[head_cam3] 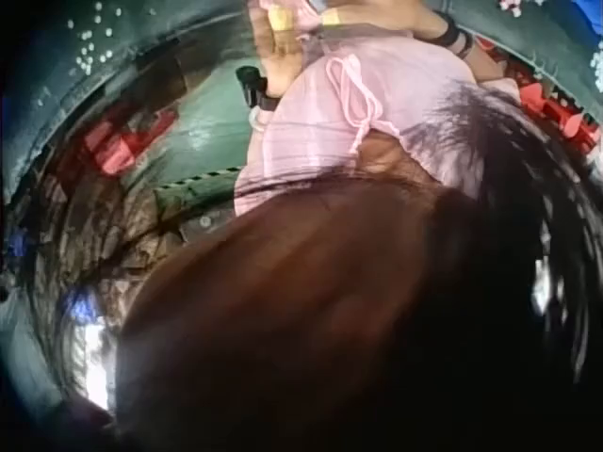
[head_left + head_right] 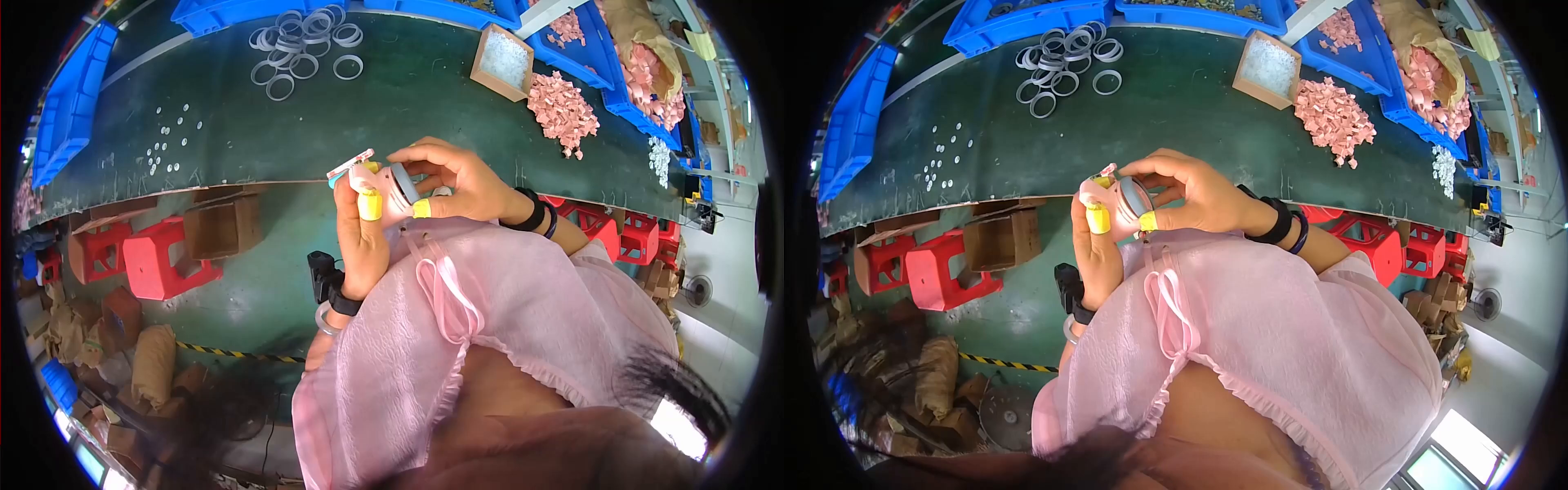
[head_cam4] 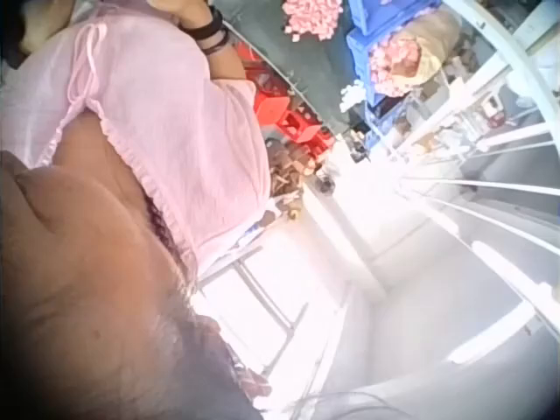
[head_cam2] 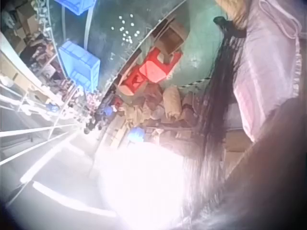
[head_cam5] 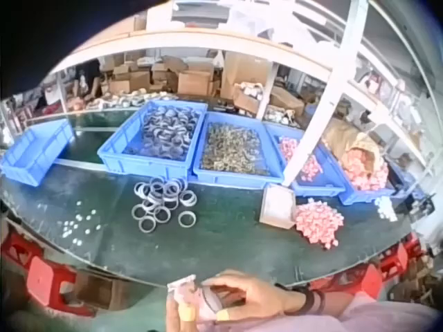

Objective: Assembling the components of small portable hand fans on a factory production line.

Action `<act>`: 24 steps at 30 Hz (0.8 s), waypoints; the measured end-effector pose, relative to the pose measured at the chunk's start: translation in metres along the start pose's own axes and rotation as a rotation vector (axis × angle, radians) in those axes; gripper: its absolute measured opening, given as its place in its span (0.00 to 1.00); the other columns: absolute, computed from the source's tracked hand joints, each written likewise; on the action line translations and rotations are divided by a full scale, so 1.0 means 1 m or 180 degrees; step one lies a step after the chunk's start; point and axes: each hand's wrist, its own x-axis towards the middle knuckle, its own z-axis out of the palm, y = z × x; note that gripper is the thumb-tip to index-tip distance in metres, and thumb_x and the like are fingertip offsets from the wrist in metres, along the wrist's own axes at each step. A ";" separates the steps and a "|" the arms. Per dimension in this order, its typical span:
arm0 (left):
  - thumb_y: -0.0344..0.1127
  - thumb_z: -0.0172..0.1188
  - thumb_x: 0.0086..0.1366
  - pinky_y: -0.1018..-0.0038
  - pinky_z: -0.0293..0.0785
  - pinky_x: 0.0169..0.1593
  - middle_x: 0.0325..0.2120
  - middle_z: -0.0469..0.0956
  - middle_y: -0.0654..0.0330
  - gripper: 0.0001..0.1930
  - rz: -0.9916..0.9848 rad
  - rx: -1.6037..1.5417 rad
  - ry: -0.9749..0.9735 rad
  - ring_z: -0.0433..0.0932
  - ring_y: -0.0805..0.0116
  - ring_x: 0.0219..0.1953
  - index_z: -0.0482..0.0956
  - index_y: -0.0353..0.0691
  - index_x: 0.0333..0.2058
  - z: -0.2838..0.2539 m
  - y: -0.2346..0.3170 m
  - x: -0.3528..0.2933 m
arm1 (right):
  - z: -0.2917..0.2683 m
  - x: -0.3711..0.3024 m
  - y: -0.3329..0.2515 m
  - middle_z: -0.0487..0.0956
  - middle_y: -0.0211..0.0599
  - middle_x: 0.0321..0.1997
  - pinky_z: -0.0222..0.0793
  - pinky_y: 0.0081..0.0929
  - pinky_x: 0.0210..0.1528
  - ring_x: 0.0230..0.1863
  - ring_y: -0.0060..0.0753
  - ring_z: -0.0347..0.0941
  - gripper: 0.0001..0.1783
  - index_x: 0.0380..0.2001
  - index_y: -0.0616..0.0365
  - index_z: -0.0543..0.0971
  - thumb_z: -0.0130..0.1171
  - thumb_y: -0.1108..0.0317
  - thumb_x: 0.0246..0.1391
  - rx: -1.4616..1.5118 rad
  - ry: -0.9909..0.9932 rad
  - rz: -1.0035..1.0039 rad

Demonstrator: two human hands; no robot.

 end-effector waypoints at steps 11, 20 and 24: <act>0.32 0.44 0.70 0.69 0.60 0.60 0.54 0.64 0.53 0.17 0.0528 0.0496 -0.0083 0.65 0.61 0.56 0.63 0.34 0.56 -0.003 -0.002 0.004 | 0.007 0.000 -0.014 0.66 0.38 0.53 0.70 0.33 0.57 0.55 0.36 0.69 0.35 0.60 0.59 0.67 0.67 0.65 0.49 -0.0557 0.0059 -0.0054; 0.35 0.45 0.68 0.64 0.62 0.57 0.51 0.66 0.48 0.16 0.0975 0.0994 -0.0044 0.66 0.55 0.53 0.67 0.32 0.50 -0.002 0.010 0.000 | 0.016 -0.005 -0.020 0.68 0.38 0.51 0.71 0.30 0.55 0.52 0.34 0.70 0.35 0.58 0.58 0.70 0.69 0.69 0.45 -0.0821 0.0108 -0.0339; 0.38 0.45 0.67 0.63 0.64 0.55 0.49 0.68 0.46 0.19 0.1533 0.1372 -0.0040 0.69 0.55 0.50 0.67 0.30 0.51 -0.007 0.011 0.004 | 0.016 -0.004 -0.024 0.68 0.38 0.50 0.72 0.28 0.53 0.49 0.32 0.71 0.36 0.58 0.58 0.70 0.71 0.69 0.43 -0.1143 -0.0015 -0.0457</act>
